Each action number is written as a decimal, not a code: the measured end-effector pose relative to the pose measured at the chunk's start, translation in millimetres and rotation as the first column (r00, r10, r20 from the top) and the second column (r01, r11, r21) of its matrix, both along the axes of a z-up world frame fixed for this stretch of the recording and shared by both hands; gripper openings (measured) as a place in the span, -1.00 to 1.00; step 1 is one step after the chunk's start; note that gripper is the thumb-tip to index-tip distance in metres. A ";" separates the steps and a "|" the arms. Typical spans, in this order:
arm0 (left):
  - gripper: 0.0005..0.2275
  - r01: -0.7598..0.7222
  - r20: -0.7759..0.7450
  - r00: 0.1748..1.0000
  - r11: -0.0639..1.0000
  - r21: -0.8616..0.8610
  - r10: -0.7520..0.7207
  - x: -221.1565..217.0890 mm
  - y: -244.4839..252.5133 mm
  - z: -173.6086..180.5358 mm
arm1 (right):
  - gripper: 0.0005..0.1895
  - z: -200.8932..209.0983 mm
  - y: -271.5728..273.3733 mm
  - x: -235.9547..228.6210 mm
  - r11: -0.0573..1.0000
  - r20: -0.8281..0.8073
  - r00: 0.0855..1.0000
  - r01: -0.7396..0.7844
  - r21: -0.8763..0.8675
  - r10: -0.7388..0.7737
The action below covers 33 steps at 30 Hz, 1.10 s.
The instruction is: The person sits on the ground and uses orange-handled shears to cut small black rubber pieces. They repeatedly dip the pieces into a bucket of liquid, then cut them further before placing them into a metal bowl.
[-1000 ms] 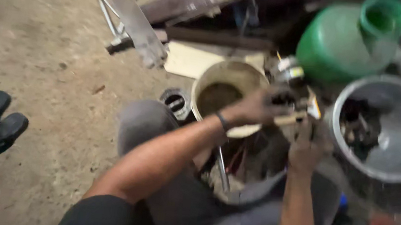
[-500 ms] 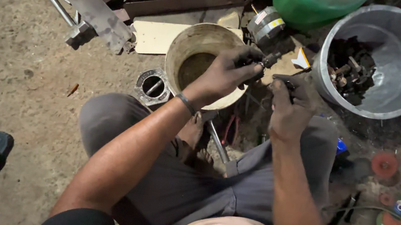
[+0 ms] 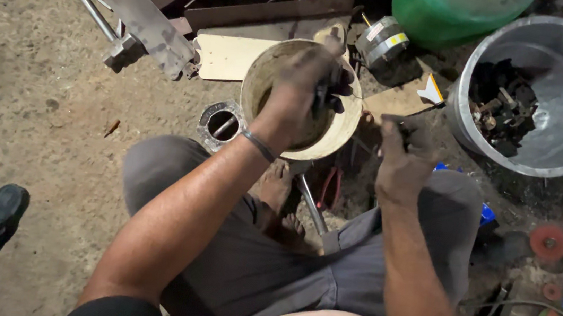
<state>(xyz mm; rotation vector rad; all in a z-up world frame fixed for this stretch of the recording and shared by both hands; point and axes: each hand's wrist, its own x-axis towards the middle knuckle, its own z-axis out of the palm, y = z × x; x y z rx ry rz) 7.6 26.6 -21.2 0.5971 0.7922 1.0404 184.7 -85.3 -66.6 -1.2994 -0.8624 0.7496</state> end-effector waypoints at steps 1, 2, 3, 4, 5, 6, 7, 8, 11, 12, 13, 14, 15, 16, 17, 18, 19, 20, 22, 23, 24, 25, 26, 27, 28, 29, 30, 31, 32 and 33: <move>-0.74 0.034 -0.058 0.998 0.998 0.050 -0.031 1.2 -1.9 -0.6 | -0.97 -0.9 1.0 0.6 0.999 -0.060 0.998 0.010 0.035 -0.007; -0.74 0.069 -0.115 0.992 0.992 0.101 -0.057 3.3 -2.6 -1.7 | -0.97 -1.3 3.1 2.5 0.997 -0.119 0.993 0.020 0.073 -0.011; -0.74 0.125 -0.031 0.992 0.990 0.068 -0.123 4.7 -4.7 -3.9 | -0.98 -1.2 5.1 5.1 0.993 -0.226 0.974 0.040 0.111 -0.014; -0.72 0.182 0.058 0.981 0.982 0.043 -0.185 6.7 -5.9 -6.2 | -0.97 -0.1 9.1 9.9 0.987 -0.327 0.945 0.064 0.150 -0.011; -0.70 0.241 0.148 0.959 0.970 0.024 -0.242 9.1 -6.3 -8.9 | -0.96 1.3 12.8 15.7 0.978 -0.425 0.905 0.092 0.187 -0.004; -0.71 0.277 0.097 0.955 0.960 0.040 -0.280 11.9 -6.8 -12.0 | -0.95 3.3 15.2 22.6 0.984 -0.522 0.852 0.110 0.139 -0.021; -0.70 0.313 0.044 0.948 0.948 0.054 -0.315 14.7 -7.7 -15.2 | -0.92 6.1 17.1 30.8 0.989 -0.613 0.789 0.121 0.089 -0.041; -0.69 0.349 -0.008 0.937 0.935 0.064 -0.349 17.6 -9.8 -18.8 | -0.88 9.3 17.1 38.6 0.991 -0.696 0.715 0.127 0.036 -0.066; -0.74 0.528 -0.306 0.845 0.777 0.342 -0.439 25.9 -17.9 -27.8 | -0.82 23.5 12.4 53.3 0.975 -0.804 0.577 0.058 0.216 0.144; -0.75 0.601 -0.549 0.771 0.653 0.461 -0.322 28.6 -22.1 -29.7 | -0.83 29.0 8.9 52.5 0.955 -0.749 0.623 0.010 0.296 0.226; -0.75 0.687 -0.734 0.665 0.500 0.527 -0.140 32.0 -27.6 -31.0 | -0.82 34.9 4.0 49.0 0.928 -0.684 0.664 -0.043 0.370 0.303; -0.75 0.778 -0.840 0.535 0.336 0.530 0.088 34.1 -32.5 -31.5 | -0.79 40.8 -0.9 42.5 0.893 -0.610 0.697 -0.098 0.439 0.377; -0.75 0.787 -0.870 0.469 0.376 0.489 0.152 36.9 -37.9 -31.6 | -0.86 45.6 -5.5 33.7 0.926 -0.585 0.756 -0.071 0.372 0.293; -0.75 0.788 -0.894 0.396 0.423 0.447 0.208 40.9 -45.0 -31.9 | -0.93 48.7 -11.4 23.3 0.953 -0.552 0.808 -0.042 0.300 0.209; -0.76 0.782 -0.912 0.318 0.472 0.407 0.259 43.5 -49.8 -31.5 | -0.98 51.4 -16.8 13.8 0.974 -0.508 0.852 -0.007 0.228 0.125; -0.75 0.773 -0.918 0.310 0.496 0.396 0.249 43.9 -51.3 -30.6 | -0.97 53.6 -21.0 4.7 0.962 -0.413 0.896 -0.047 0.270 0.160; -0.74 0.764 -0.923 0.303 0.519 0.384 0.238 44.0 -52.1 -29.1 | -0.96 57.0 -23.7 -0.9 0.947 -0.314 0.930 -0.091 0.307 0.191; -0.73 0.756 -0.929 0.294 0.541 0.370 0.225 43.2 -51.2 -26.5 | -0.95 61.5 -23.8 -4.0 0.931 -0.213 0.953 -0.136 0.339 0.217; -0.70 0.737 -0.906 0.345 0.526 0.424 0.246 41.6 -47.0 -20.9 | -0.94 77.8 -14.5 7.3 0.955 -0.359 0.920 -0.050 0.294 0.158; -0.68 0.727 -0.892 0.371 0.517 0.451 0.257 40.7 -44.3 -19.3 | -0.93 85.6 -9.8 11.1 0.964 -0.428 0.895 -0.008 0.267 0.126; -0.63 0.710 -0.891 0.346 0.538 0.454 0.295 41.2 -43.0 -19.3 | -0.92 91.9 -8.5 10.8 0.963 -0.435 0.891 -0.012 0.270 0.133; -0.57 0.692 -0.888 0.319 0.558 0.457 0.331 42.5 -43.0 -21.1 | -0.90 96.0 -7.6 7.6 0.962 -0.441 0.886 -0.016 0.273 0.140; -0.52 0.669 -0.885 0.294 0.584 0.460 0.360 45.2 -45.2 -25.3 | -0.88 99.3 -9.8 2.9 0.963 -0.445 0.884 -0.025 0.268 0.146; -0.55 0.671 -0.898 0.251 0.604 0.430 0.361 48.4 -47.1 -30.4 | -0.94 96.9 -14.4 -9.5 0.997 -0.367 0.930 0.039 0.068 -0.011; -0.59 0.671 -0.909 0.205 0.624 0.400 0.363 51.3 -48.1 -35.7 | -0.96 89.9 -20.5 -27.9 0.985 -0.258 0.954 0.121 -0.125 -0.150; -0.62 0.670 -0.918 0.158 0.644 0.369 0.363 53.9 -48.7 -39.9 | -0.96 82.4 -30.0 -45.3 1.000 -0.101 0.995 -0.018 0.026 0.021; -0.58 0.664 -0.912 0.173 0.640 0.386 0.372 54.4 -48.1 -42.5 | -0.95 75.5 -35.7 -55.6 0.972 0.076 0.984 -0.173 0.156 0.163; -0.55 0.658 -0.906 0.187 0.636 0.403 0.381 52.6 -45.5 -43.1 | -0.94 70.9 -39.8 -53.7 0.982 -0.023 0.991 -0.125 0.143 0.130; -0.51 0.650 -0.897 0.200 0.631 0.423 0.395 48.5 -40.4 -41.0 | -0.93 67.7 -43.0 -46.8 0.988 -0.121 0.988 -0.082 0.131 0.098; -0.57 0.591 -0.886 0.156 0.678 0.437 0.436 41.7 -30.9 -37.2 | -0.91 64.7 -44.2 -34.6 0.993 -0.219 0.974 -0.041 0.114 0.065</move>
